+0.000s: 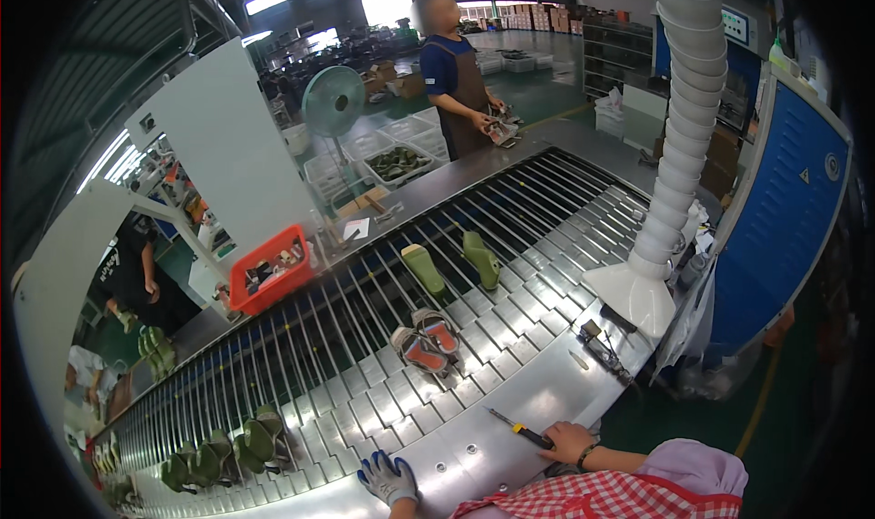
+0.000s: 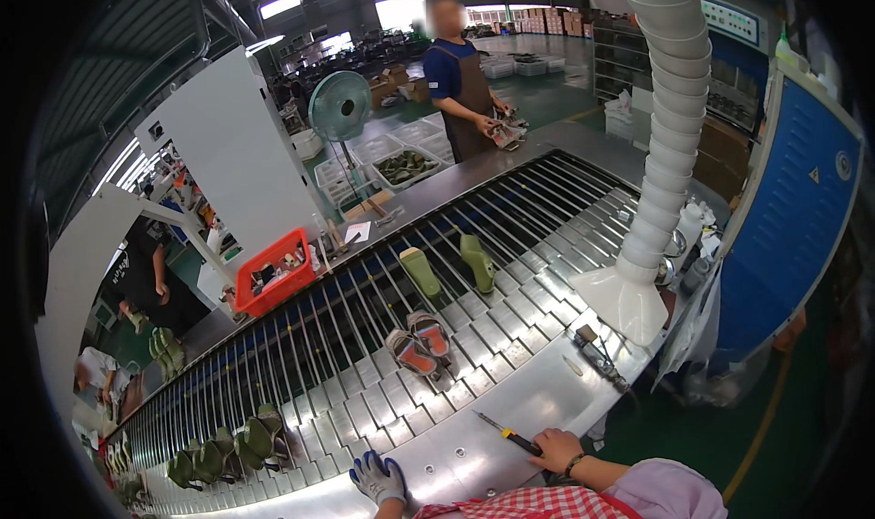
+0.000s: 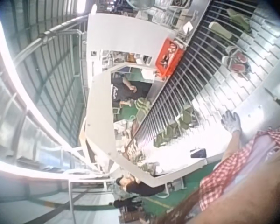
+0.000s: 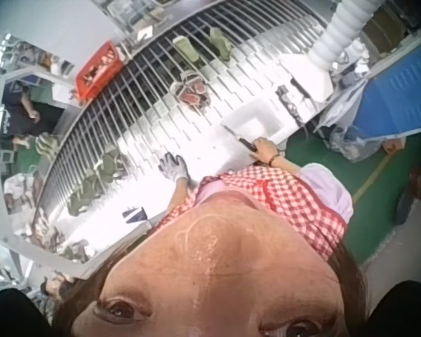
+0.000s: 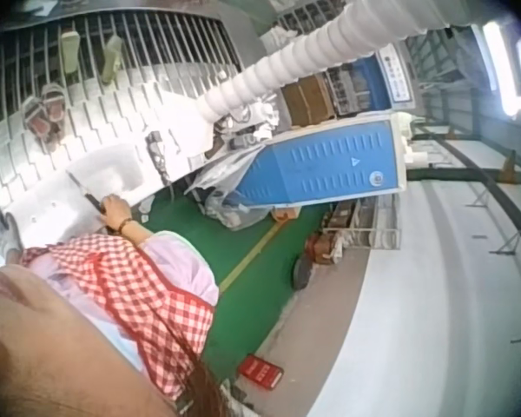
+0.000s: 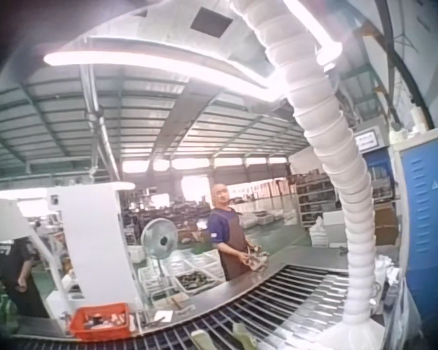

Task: The person assembles green high-heeled shoes on a factory conveyor belt. They pick up shoe components, attach a silver metallic strap to the heel, and use a screwdriver to tighten the strap. The person handles the shoes one at a time, inspecting the fit before placing them back on the line.

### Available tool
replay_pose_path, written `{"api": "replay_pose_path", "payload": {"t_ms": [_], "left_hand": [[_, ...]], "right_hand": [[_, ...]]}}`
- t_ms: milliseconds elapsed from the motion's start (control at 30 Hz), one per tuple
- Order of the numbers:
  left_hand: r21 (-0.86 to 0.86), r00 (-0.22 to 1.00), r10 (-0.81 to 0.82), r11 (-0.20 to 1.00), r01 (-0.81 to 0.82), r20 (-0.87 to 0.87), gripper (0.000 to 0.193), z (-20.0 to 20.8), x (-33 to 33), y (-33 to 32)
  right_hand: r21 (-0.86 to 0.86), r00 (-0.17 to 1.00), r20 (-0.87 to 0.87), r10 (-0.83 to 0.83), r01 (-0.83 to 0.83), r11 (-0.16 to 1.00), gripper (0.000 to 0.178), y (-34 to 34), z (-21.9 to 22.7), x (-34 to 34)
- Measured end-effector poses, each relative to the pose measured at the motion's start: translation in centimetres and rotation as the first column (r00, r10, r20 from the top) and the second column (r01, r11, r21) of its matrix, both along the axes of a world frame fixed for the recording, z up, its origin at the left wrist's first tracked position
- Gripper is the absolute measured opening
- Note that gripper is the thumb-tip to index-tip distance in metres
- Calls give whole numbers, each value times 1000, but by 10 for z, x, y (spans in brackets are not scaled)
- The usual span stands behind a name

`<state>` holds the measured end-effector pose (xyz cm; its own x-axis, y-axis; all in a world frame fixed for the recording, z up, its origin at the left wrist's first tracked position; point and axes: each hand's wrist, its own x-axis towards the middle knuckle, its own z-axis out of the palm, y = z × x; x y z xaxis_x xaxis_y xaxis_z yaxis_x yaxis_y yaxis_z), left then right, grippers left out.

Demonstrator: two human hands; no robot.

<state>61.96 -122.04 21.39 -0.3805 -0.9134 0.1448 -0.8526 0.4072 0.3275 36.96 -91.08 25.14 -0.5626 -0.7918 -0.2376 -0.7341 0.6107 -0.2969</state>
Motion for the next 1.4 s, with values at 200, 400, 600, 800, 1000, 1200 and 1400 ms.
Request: {"api": "replay_pose_path", "payload": {"t_ms": [200, 400, 600, 800, 1000, 1200, 1400], "left_hand": [[-4, 1000, -2, 1000, 2, 3, 52, 0, 4, -4], [-12, 1000, -4, 1000, 4, -11, 53, 3, 6, -4], [-61, 1000, -11, 998, 9, -19, 52, -1, 9, -6], [-56, 999, -29, 998, 28, -17, 51, -3, 12, -9], [-55, 1000, -18, 998, 17, -12, 51, -5, 15, -10], [12, 1000, 0, 1000, 0, 0, 53, -4, 17, -11], [18, 1000, -8, 1000, 8, -17, 54, 4, 16, -14]], "right_hand": [[-40, 989, -60, -136, 133, 990, 29, 18, -14, -12], [-44, 922, -243, -302, 301, 953, 25, 48, -4, -59], [-132, 882, -265, -389, 366, 921, 26, 60, -6, -92], [-189, 851, -250, -462, 425, 885, 27, 50, -17, -99], [-244, 905, -208, -372, 320, 915, 30, 48, -13, -90], [-193, 905, -85, -417, 396, 898, 36, 60, -17, -69], [-222, 907, -77, -413, 388, 894, 43, 59, -13, -65]]}}
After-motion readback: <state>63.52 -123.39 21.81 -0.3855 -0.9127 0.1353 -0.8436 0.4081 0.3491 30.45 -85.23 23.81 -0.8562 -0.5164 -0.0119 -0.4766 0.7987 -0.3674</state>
